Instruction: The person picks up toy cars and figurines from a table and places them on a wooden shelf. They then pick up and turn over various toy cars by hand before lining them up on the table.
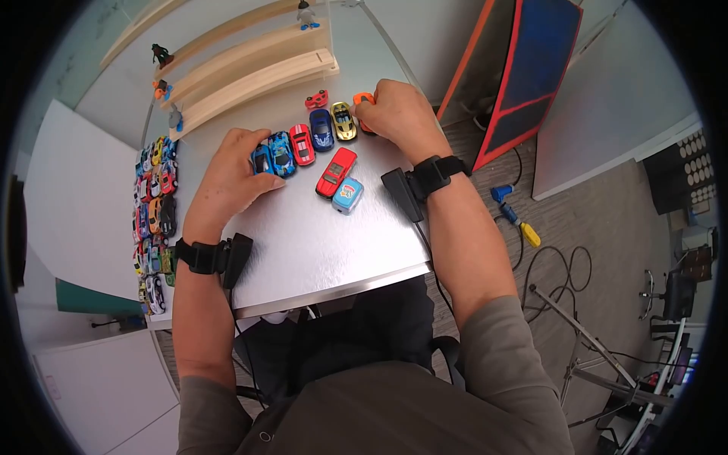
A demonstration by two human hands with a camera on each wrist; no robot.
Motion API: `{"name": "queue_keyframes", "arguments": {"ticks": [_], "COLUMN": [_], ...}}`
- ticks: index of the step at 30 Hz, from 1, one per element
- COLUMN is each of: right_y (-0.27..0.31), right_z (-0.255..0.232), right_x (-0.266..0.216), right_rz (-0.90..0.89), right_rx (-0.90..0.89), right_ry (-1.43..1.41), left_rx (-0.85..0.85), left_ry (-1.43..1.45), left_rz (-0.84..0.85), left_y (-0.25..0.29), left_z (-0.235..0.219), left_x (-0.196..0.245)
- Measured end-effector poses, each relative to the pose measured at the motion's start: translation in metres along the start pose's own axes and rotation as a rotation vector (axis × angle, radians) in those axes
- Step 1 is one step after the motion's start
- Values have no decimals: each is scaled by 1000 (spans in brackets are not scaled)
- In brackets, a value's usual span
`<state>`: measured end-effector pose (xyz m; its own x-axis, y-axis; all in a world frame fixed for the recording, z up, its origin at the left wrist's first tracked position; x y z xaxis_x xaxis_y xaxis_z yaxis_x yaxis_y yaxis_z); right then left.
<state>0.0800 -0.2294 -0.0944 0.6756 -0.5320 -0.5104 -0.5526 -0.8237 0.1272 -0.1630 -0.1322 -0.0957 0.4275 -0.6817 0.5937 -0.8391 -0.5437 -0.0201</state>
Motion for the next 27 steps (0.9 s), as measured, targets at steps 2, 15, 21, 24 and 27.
{"name": "queue_keyframes", "arguments": {"ticks": [2, 15, 21, 24, 27], "right_y": [1, -3, -17, -28, -32], "right_z": [0, 9, 13, 19, 27], "right_x": [0, -19, -40, -53, -66], "right_rz": [7, -404, -391, -373, -374], "right_rx": [3, 153, 125, 93, 60], "right_ry": [2, -176, -59, 42, 161], "left_rx": [5, 80, 84, 72, 59], "left_ry": [-15, 43, 29, 32, 40], "left_rz": [6, 43, 56, 39, 21], "left_y": [0, -5, -4, -5, -5], "left_z": [-1, 2, 3, 4, 5], "left_x": [2, -7, -7, -8, -7]}}
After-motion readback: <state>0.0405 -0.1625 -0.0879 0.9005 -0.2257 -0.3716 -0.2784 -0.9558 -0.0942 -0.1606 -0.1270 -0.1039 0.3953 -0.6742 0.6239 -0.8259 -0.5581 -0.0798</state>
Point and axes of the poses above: each hand's wrist, its own y-axis away from the middle knuckle, its own z-axis out of the palm, x = y × z, the point moved 6 cm from there along -y, towards the middle knuckle, and after that the axes turned 8 degrees about -x, right-handed, at the moved point
